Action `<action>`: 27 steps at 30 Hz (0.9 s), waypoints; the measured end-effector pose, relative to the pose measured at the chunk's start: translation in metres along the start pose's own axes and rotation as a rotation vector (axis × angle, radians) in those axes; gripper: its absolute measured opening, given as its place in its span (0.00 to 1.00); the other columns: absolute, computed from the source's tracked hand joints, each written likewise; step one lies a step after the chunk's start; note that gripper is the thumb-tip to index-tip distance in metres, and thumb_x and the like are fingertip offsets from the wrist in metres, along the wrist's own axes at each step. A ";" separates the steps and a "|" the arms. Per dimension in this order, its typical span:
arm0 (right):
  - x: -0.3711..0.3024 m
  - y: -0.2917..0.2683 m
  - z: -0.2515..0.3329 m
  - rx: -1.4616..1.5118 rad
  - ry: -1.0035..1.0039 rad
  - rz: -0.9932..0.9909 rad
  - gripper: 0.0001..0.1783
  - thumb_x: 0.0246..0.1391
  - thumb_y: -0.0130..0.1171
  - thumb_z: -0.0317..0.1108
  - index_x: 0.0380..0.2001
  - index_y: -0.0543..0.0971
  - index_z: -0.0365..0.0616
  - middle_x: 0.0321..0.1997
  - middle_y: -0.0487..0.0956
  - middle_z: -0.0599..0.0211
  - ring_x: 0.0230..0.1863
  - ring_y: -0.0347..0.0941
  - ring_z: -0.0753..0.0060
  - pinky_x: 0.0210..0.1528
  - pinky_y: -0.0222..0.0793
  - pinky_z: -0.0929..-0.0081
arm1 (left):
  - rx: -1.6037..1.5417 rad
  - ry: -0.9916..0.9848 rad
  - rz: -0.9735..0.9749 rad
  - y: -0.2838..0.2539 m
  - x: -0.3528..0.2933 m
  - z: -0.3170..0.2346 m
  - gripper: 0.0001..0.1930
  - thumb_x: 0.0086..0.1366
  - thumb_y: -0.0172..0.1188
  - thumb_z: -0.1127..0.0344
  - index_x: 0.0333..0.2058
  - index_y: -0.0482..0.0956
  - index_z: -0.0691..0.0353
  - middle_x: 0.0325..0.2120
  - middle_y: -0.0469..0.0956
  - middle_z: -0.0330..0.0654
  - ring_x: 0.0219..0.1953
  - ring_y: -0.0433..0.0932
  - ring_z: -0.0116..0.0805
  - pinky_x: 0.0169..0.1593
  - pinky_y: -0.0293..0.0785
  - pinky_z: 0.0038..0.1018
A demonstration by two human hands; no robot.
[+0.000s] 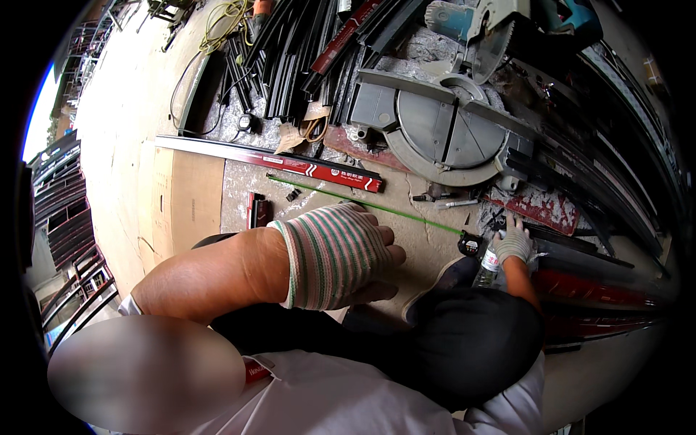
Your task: The person measures various dimensions of a large window frame using a tape measure, checking lengths and diagonals. The person then moves to a workbench and measures a metal profile.
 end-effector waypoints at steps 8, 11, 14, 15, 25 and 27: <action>-0.021 0.010 0.001 -0.060 -0.082 -0.107 0.33 0.55 0.67 0.44 0.65 0.74 0.55 0.69 0.73 0.62 0.63 0.72 0.48 0.63 0.74 0.47 | -0.038 -0.007 0.038 -0.004 -0.005 -0.006 0.19 0.72 0.59 0.52 0.49 0.84 0.62 0.43 0.86 0.52 0.50 0.85 0.53 0.56 0.78 0.43; -0.029 0.023 -0.004 -0.072 -0.098 -0.087 0.37 0.55 0.66 0.44 0.69 0.72 0.54 0.72 0.71 0.60 0.68 0.69 0.47 0.67 0.71 0.47 | -0.043 0.011 0.033 -0.004 -0.007 -0.005 0.19 0.72 0.59 0.52 0.48 0.84 0.62 0.43 0.86 0.52 0.50 0.85 0.53 0.56 0.78 0.44; -0.031 0.037 -0.009 -0.084 -0.118 -0.123 0.39 0.55 0.66 0.44 0.71 0.70 0.54 0.73 0.70 0.62 0.70 0.66 0.48 0.69 0.69 0.47 | -0.044 0.007 0.040 -0.005 -0.006 -0.006 0.19 0.72 0.59 0.52 0.48 0.84 0.62 0.43 0.86 0.52 0.50 0.85 0.53 0.56 0.78 0.44; -0.030 0.039 -0.010 -0.082 -0.121 -0.132 0.40 0.55 0.67 0.44 0.71 0.69 0.54 0.73 0.70 0.62 0.71 0.65 0.48 0.70 0.68 0.47 | -0.047 0.005 0.027 -0.005 -0.007 -0.006 0.19 0.72 0.59 0.52 0.48 0.84 0.62 0.43 0.86 0.52 0.49 0.85 0.53 0.56 0.78 0.44; -0.052 0.059 -0.017 -0.021 -0.107 -0.195 0.39 0.55 0.66 0.44 0.71 0.71 0.53 0.74 0.68 0.58 0.78 0.56 0.45 0.76 0.59 0.45 | -0.011 0.070 0.008 -0.006 -0.005 -0.007 0.20 0.73 0.57 0.53 0.47 0.83 0.66 0.40 0.85 0.56 0.44 0.85 0.58 0.52 0.79 0.46; -0.052 0.066 -0.020 -0.001 -0.107 -0.210 0.39 0.55 0.65 0.44 0.71 0.71 0.53 0.75 0.68 0.58 0.79 0.56 0.46 0.77 0.58 0.44 | -0.010 0.080 -0.022 -0.003 -0.005 -0.006 0.18 0.72 0.59 0.53 0.47 0.82 0.63 0.40 0.85 0.54 0.43 0.85 0.58 0.51 0.80 0.46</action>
Point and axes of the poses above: each hand's wrist, its own x-axis towards the middle knuckle, its own y-axis out of the palm, z = x × y, the point moved 2 cm from there along x, towards the middle knuckle
